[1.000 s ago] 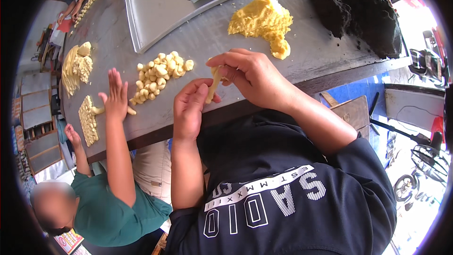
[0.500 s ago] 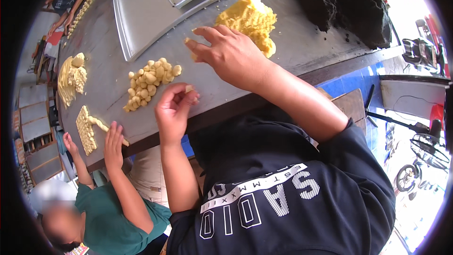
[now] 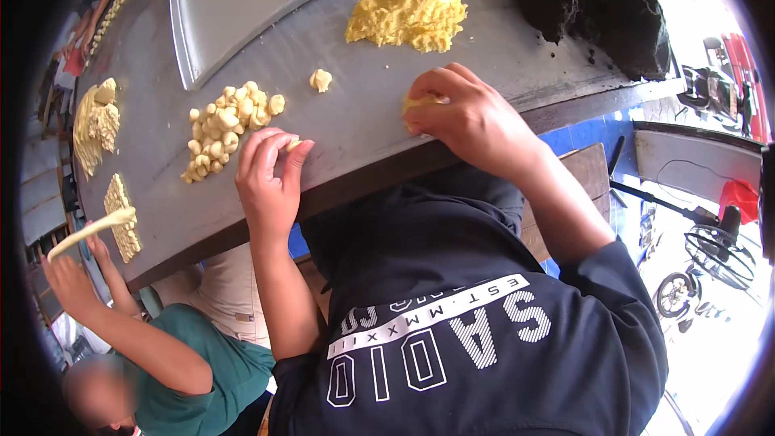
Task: The person takes a small portion of yellow dough from a larger pile, rolls it into a ball, flattens it with their fingers, and places it onto a metal baking tray.
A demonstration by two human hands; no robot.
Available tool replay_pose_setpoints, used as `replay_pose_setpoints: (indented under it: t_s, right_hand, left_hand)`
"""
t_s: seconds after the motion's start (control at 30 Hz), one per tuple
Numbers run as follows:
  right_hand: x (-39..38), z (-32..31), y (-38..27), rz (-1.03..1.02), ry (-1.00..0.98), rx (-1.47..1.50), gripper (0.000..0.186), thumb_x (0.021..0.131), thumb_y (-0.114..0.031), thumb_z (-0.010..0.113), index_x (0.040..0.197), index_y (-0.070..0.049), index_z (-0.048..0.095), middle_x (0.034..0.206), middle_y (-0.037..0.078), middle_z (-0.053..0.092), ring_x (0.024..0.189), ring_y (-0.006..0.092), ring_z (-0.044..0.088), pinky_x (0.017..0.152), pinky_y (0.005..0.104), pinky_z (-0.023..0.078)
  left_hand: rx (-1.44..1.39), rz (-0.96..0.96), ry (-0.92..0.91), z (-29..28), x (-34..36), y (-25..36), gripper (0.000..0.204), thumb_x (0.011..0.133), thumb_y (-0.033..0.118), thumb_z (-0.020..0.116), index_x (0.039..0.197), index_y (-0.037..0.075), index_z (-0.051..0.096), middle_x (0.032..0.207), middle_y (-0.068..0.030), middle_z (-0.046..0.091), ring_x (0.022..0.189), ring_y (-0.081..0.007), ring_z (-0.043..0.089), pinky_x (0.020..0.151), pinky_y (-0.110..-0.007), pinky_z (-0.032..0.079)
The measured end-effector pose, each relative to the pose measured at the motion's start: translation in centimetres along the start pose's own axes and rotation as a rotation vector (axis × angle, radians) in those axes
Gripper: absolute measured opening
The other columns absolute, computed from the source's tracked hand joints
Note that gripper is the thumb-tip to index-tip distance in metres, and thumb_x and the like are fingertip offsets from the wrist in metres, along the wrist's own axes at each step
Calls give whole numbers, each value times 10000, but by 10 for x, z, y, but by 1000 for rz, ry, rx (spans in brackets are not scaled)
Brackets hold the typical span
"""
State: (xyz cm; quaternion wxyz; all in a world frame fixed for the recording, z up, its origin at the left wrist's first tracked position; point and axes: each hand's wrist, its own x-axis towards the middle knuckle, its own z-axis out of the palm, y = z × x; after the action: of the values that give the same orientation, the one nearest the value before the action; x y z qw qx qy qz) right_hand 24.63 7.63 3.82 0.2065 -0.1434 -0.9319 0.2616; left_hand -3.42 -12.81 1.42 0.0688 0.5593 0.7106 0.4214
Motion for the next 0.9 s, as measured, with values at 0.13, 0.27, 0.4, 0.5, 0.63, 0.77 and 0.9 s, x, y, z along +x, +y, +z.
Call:
replay_pose_setpoints:
  t_s: [0.13,0.27,0.4,0.5,0.63,0.77,0.9]
  right_hand:
    - [25,33,-28,-173,92,189,146,908,-86,790,1048,-105,827,1224,80,749,1122,313,719,948,421,635]
    - [41,45,-17,-114,7,-44,143,947,-173,763,1061,-115,826,1201,72,748,1129,302,710,935,410,636]
    - [51,26,8,68,59,-202,122,982,-169,759,1041,-123,855,1147,67,757,1106,306,727,951,438,631]
    - [36,1,16,23,194,-152,115,963,-136,819,1065,-110,866,1162,70,780,1093,319,749,937,441,631]
    - [-16,-25,22,242,263,-206,216,898,-104,939,1100,-62,874,1213,104,787,1133,335,764,950,449,637]
    - [-22,-12,17,130,199,-135,322,888,-114,951,1192,-71,852,1208,112,781,1141,329,770,966,450,641]
    - [-11,0,14,197,299,-118,395,911,-102,926,1271,-70,767,1196,115,773,1128,348,770,950,466,655]
  left_hand:
    - [-401,-285,152,-1,3,6,83,1092,74,828,1128,15,782,1087,-85,827,914,-144,737,852,-310,614]
    - [-585,-337,109,1,8,12,87,1111,78,803,1154,3,796,1158,-104,819,972,-159,758,897,-311,630]
    - [312,117,-38,18,11,23,186,1012,143,894,1148,28,843,1225,-99,762,1036,-305,754,907,-436,622]
    - [394,147,-39,10,9,28,217,1000,144,904,1181,36,852,1210,-105,766,1042,-313,753,892,-440,614]
    - [297,59,38,18,5,15,223,1010,120,891,1213,35,851,1162,-103,784,974,-277,735,851,-397,604]
    - [-78,-292,-94,17,4,25,220,1029,120,874,1228,31,848,1162,-98,814,967,-294,733,910,-411,612]
    - [312,142,-23,25,9,30,301,973,165,920,1247,59,855,1179,-71,818,1040,-298,735,939,-430,603]
